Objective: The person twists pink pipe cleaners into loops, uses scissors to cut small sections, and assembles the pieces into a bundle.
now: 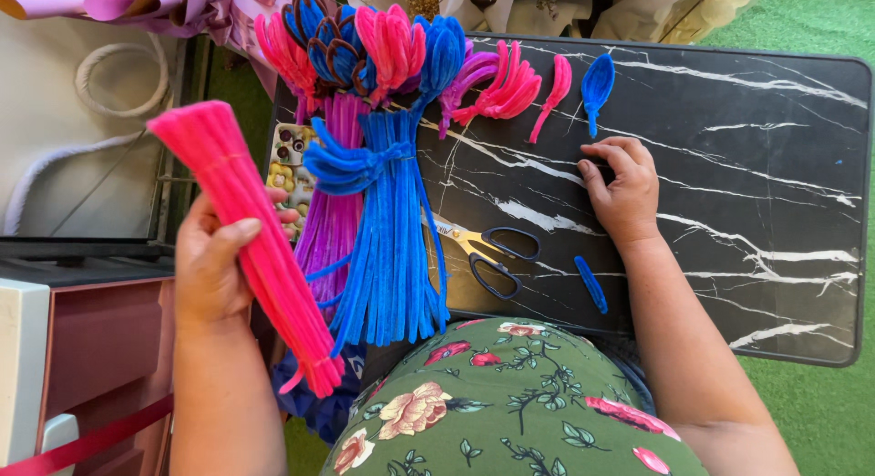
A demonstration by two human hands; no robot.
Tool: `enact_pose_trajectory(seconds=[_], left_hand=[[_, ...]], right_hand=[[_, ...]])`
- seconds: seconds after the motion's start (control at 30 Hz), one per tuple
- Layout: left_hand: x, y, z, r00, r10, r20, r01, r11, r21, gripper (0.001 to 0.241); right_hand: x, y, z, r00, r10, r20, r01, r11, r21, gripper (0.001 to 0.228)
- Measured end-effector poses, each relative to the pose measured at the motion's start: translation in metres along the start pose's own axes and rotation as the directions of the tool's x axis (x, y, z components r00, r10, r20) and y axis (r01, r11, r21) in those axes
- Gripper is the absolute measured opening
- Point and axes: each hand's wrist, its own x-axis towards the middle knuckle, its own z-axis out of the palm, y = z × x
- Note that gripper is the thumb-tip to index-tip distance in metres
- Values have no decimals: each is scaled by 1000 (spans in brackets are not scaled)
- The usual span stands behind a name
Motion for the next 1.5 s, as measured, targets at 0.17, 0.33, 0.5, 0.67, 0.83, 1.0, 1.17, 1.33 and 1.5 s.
enact_pose_trajectory(seconds=[0.17, 0.33, 0.5, 0.67, 0.83, 1.0, 1.17, 1.33, 1.5], left_hand=[[2, 18, 23, 997, -11, 82, 25, 984, -174, 64], [22, -19, 83, 994, 17, 103, 9, 967, -255, 52], [3, -5, 184, 962, 42, 268, -75, 991, 114, 61], [24, -27, 151, 697, 394, 599, -680, 629, 377, 72], [44, -50, 75, 723, 272, 636, -526, -380, 761, 79], [63, -67, 43, 690, 305, 657, -534, -398, 746, 69], [79, -56, 39, 650, 329, 685, -624, -283, 728, 44], [102, -9, 28, 705, 357, 613, -621, -108, 777, 34], [130, 4, 9, 676, 358, 645, -635, -161, 755, 36]], right_hand=[[5, -28, -8, 997, 50, -58, -42, 989, 141, 19], [17, -121, -20, 989, 122, 83, -145, 917, 372, 24], [28, -210, -38, 826, 65, 560, -485, 588, 647, 99], [11, -181, -62, 859, 334, 389, -491, 318, 811, 39], [1, -155, -117, 824, 447, 348, -466, 186, 865, 61], [-8, -145, -128, 777, 593, 213, -455, 294, 841, 64], [-21, -139, -126, 729, 644, 235, -502, 269, 822, 60], [-32, -133, -132, 675, 700, 232, -565, 289, 773, 53], [-33, -134, -134, 670, 716, 196, -548, 299, 781, 55]])
